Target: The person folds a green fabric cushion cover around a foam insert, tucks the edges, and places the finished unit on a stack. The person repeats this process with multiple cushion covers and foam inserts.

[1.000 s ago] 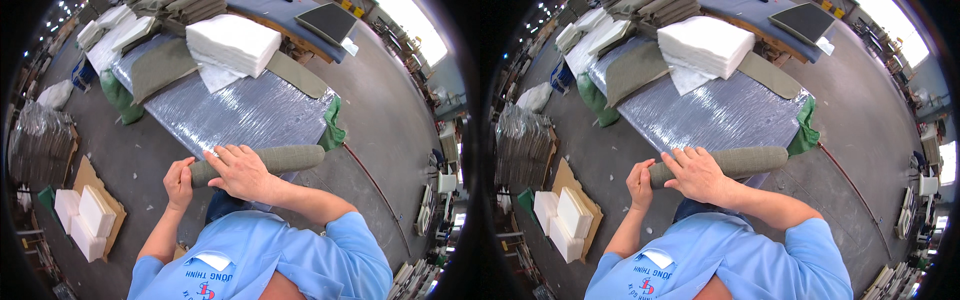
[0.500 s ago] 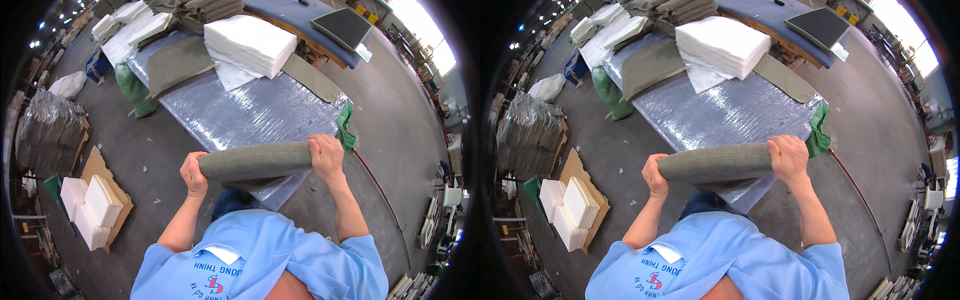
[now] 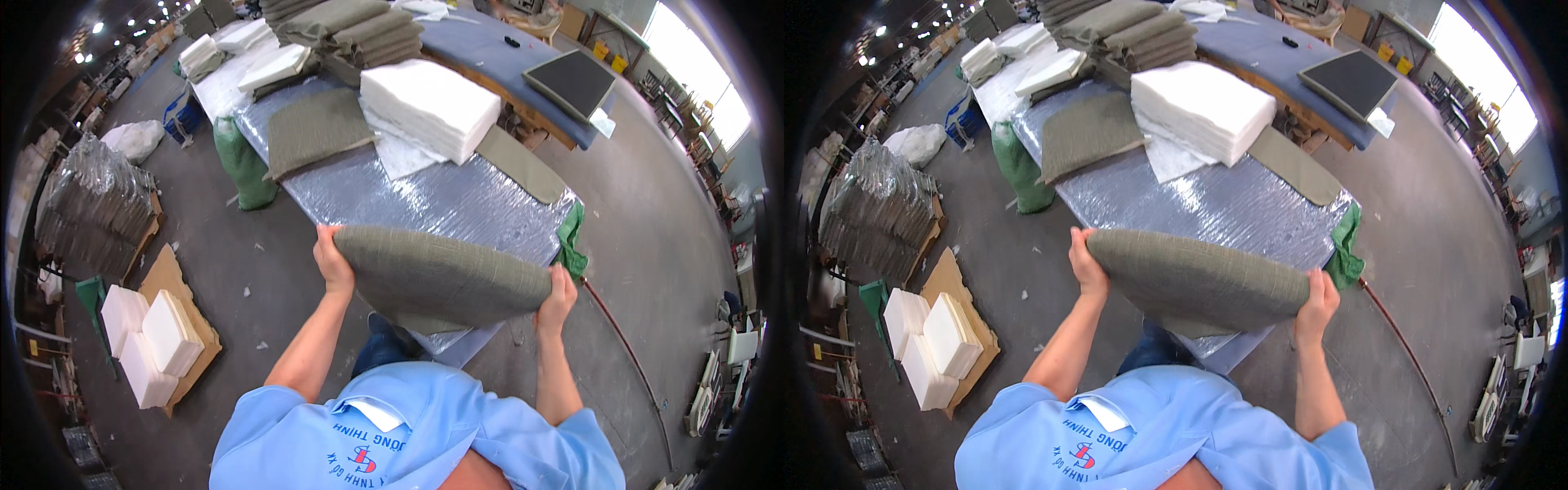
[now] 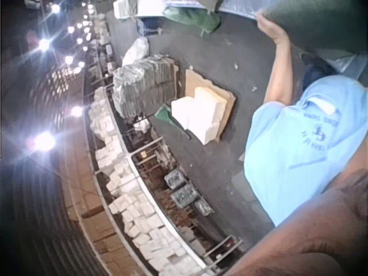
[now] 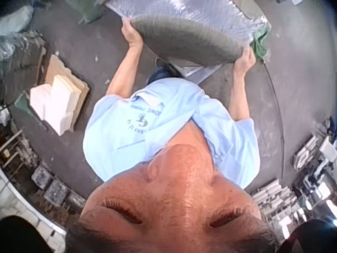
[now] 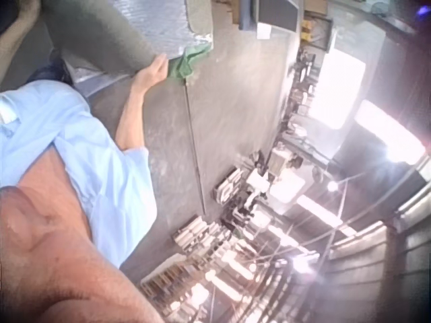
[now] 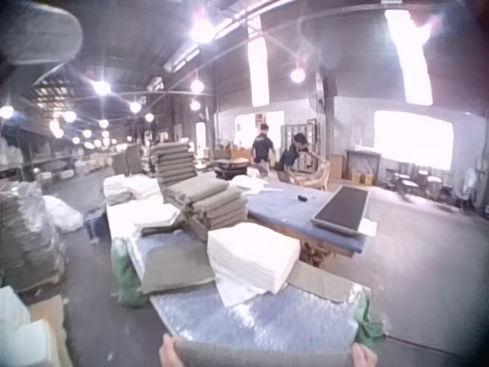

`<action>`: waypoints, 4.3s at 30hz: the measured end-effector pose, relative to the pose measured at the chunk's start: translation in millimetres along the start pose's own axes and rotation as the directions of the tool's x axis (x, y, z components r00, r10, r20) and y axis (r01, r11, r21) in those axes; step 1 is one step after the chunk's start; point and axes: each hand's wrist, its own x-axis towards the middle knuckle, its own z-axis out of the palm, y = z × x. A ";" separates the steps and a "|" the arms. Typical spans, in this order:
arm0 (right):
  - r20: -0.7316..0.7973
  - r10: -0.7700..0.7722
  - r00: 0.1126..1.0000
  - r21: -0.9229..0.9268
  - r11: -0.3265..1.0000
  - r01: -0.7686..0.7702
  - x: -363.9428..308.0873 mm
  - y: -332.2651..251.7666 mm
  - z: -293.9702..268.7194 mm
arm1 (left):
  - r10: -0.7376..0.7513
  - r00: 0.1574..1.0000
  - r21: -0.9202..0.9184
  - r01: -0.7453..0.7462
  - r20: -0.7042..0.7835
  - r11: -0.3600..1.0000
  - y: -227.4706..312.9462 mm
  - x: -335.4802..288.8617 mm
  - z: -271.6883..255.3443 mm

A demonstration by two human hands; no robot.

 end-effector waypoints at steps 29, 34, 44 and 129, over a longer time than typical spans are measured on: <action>0.711 0.185 0.678 0.161 0.896 -0.414 -0.4 -19.7 178.7 | -0.137 0.784 -0.093 0.241 0.605 0.966 11.3 -46.3 116.9; 0.701 0.158 0.696 -0.043 0.983 -0.180 9.7 -23.8 175.2 | -0.035 0.844 -0.054 0.075 0.535 0.996 8.3 -62.8 126.3; 0.785 0.153 0.600 0.140 0.900 -0.413 68.6 -14.2 200.5 | 0.020 0.853 0.026 -0.039 0.522 0.999 3.2 6.7 167.4; 0.519 0.736 0.434 0.092 0.457 -0.885 148.7 152.9 327.9 | -0.558 0.695 -0.190 0.688 0.454 0.701 -188.9 110.7 182.7</action>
